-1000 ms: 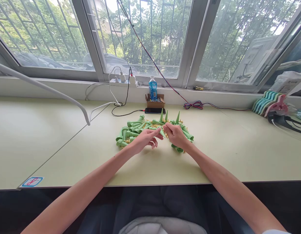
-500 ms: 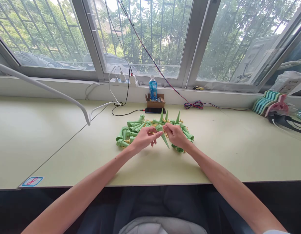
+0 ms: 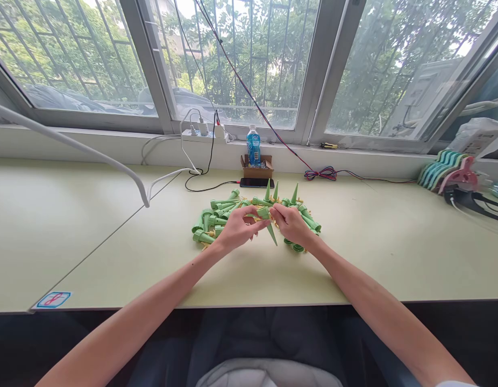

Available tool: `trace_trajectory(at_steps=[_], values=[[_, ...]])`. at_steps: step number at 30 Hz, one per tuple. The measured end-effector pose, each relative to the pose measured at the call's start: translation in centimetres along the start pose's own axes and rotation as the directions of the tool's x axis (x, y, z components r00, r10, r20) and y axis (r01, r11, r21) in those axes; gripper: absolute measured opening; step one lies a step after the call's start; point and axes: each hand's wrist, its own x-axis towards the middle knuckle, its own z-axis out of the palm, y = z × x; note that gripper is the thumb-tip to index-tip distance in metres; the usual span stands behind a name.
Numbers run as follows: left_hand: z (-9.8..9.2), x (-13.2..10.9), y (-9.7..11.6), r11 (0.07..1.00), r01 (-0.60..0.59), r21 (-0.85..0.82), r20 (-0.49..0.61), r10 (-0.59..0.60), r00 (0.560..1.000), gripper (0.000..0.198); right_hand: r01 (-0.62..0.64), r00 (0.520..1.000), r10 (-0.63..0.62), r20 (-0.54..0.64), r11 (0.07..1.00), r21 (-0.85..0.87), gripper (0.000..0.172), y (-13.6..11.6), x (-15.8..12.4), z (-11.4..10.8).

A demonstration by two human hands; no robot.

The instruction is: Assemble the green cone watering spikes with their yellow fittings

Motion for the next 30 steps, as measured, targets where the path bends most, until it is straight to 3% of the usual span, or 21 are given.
trace_trajectory(at_steps=[12, 18, 24, 30], values=[[0.1, -0.1, 0.1, 0.996, -0.009, 0.084, -0.055, 0.014, 0.998, 0.034, 0.001, 1.000, -0.001, 0.003, 1.000, 0.004, 0.039, -0.1, 0.0, 0.0], [0.3, 0.0, -0.5, 0.979, -0.137, 0.154, -0.111, 0.155, 0.982, 0.035, 0.009, 1.000, -0.009, 0.011, 1.000, -0.005, 0.041, 0.1, 0.0, 0.1], [0.3, 0.1, -1.0, 0.932, -0.255, 0.257, -0.101, 0.289, 0.952, 0.030, 0.010, 1.000, -0.010, 0.015, 1.000, 0.002, 0.040, 0.2, 0.0, 0.2], [0.3, -0.1, -0.7, 0.894, -0.314, 0.320, -0.065, 0.351, 0.934, 0.023, 0.012, 1.000, -0.013, 0.023, 1.000, 0.020, 0.040, 0.2, 0.0, 0.2]])
